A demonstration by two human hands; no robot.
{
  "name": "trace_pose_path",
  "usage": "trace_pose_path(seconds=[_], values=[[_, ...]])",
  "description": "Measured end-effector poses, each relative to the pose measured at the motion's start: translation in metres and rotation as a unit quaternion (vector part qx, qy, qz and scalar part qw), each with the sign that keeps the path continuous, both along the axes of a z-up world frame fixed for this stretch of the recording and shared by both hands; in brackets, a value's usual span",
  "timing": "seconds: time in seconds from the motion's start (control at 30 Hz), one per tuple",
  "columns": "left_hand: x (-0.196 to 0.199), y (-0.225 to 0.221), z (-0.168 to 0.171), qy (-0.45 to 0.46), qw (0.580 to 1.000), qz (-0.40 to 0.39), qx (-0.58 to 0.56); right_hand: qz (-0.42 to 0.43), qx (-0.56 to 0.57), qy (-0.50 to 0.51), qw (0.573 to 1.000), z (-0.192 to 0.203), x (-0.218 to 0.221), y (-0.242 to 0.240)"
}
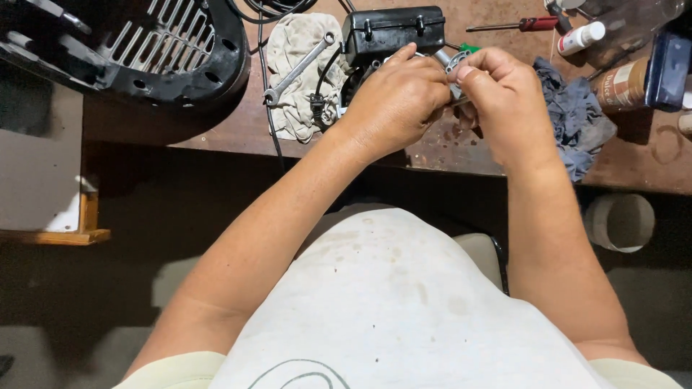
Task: Disassembling and reassembling a mechanical pump unit on a workbench using hand tools.
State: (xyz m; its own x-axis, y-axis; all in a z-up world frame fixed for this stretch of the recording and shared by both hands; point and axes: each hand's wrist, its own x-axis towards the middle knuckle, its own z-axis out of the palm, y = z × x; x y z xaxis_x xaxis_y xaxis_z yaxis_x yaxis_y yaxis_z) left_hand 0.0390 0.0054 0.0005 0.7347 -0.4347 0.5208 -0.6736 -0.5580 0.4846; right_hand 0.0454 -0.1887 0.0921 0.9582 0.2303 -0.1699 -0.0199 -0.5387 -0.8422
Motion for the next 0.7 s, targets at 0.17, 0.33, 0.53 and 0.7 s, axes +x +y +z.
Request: trace_pose_path(seconds=[0.17,0.33,0.53,0.7], values=[[0.0,-0.002,-0.003,-0.001,1.0,-0.004,-0.001,0.012,0.121,0.184,0.975,0.014,0.005,-0.02],[0.0,-0.003,-0.003,-0.015,1.0,0.0,0.007,0.096,0.087,0.058,0.99,0.008,-0.014,-0.037],[0.001,-0.006,-0.008,-0.027,1.0,0.009,-0.012,0.083,-0.245,-0.35,0.901,-0.009,-0.05,-0.02],[-0.001,-0.007,-0.005,-0.018,1.0,0.004,-0.004,0.143,0.089,0.091,0.982,0.021,-0.015,-0.04]])
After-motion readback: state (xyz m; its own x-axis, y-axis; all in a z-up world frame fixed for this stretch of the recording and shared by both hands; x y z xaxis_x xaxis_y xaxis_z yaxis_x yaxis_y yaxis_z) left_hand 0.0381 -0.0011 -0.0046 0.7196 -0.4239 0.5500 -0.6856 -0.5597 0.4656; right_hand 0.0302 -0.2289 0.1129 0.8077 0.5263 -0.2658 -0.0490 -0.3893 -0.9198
